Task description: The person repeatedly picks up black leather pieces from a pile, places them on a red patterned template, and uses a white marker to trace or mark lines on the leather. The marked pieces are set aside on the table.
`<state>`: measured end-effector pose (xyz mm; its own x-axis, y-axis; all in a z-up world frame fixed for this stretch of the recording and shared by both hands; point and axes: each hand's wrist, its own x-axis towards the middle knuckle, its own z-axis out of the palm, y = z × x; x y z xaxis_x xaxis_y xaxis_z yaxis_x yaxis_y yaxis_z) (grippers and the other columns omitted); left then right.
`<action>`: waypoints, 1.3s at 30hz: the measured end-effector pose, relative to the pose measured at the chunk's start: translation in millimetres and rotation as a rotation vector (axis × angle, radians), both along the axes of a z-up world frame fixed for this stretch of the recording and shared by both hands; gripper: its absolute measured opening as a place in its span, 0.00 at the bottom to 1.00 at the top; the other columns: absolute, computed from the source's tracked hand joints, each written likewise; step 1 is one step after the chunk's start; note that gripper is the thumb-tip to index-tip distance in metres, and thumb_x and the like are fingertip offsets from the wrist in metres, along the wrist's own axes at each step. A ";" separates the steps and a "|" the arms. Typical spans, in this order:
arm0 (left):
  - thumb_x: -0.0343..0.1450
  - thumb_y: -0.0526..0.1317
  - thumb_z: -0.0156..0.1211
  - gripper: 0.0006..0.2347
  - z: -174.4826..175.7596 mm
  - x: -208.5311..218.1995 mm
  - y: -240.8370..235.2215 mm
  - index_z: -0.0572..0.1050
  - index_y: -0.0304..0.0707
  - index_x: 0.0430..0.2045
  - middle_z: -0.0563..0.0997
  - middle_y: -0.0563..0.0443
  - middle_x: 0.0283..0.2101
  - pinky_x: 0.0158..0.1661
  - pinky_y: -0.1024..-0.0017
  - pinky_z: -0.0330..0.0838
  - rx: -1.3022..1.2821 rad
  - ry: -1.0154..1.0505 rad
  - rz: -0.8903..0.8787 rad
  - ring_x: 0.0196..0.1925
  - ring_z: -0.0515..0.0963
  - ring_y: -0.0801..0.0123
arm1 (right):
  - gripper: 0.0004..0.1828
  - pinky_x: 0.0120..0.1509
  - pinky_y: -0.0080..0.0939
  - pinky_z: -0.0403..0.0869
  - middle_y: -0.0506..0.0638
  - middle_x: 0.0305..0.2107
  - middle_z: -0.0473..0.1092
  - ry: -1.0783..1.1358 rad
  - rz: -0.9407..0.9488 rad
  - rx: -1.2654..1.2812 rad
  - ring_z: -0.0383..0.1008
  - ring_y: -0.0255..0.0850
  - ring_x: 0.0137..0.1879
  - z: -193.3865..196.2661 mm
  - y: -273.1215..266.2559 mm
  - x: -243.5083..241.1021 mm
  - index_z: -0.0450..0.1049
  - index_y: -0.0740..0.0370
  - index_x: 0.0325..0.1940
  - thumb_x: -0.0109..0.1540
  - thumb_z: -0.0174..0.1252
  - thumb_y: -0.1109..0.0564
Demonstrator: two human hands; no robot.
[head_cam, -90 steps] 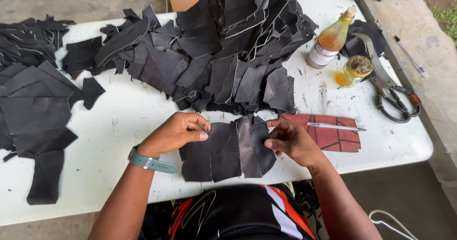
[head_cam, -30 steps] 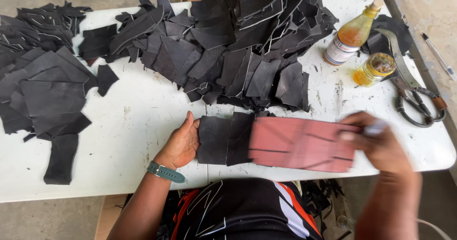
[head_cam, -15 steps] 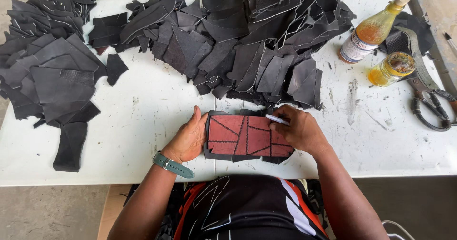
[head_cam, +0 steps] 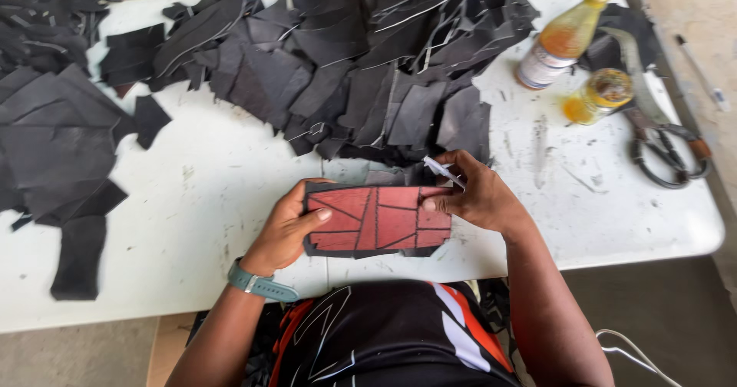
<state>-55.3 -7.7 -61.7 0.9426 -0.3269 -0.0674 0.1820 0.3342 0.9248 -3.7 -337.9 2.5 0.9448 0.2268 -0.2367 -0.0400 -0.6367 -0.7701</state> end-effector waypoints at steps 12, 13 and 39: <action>0.74 0.27 0.57 0.15 41.7 31.2 -5.3 0.70 0.29 0.56 0.80 0.46 0.52 0.59 0.65 0.73 -0.125 -0.132 -0.135 0.56 0.79 0.68 | 0.55 0.51 0.33 0.74 0.52 0.49 0.71 0.223 0.306 1.283 0.75 0.40 0.47 -19.2 -53.8 7.0 0.58 0.68 0.76 0.53 0.74 0.41; 0.74 0.27 0.57 0.15 46.6 32.9 -6.6 0.70 0.30 0.56 0.80 0.46 0.52 0.58 0.65 0.73 -0.117 -0.134 -0.155 0.56 0.79 0.68 | 0.46 0.45 0.32 0.75 0.54 0.45 0.72 0.294 0.253 1.529 0.75 0.37 0.41 -21.0 -58.7 11.2 0.61 0.71 0.76 0.61 0.69 0.45; 0.72 0.26 0.54 0.14 55.6 49.9 -8.1 0.70 0.28 0.53 0.82 0.43 0.51 0.56 0.64 0.76 0.036 -0.022 -0.010 0.53 0.81 0.66 | 0.08 0.45 0.37 0.74 0.50 0.34 0.78 0.059 -0.041 0.825 0.75 0.35 0.39 -33.9 -38.7 -2.8 0.82 0.68 0.41 0.60 0.69 0.62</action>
<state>-5.4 -15.8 -6.1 0.9406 -0.3344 -0.0586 0.1647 0.2985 0.9401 -6.4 -376.6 -31.4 0.9473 0.3148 -0.0593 -0.1064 0.1347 -0.9852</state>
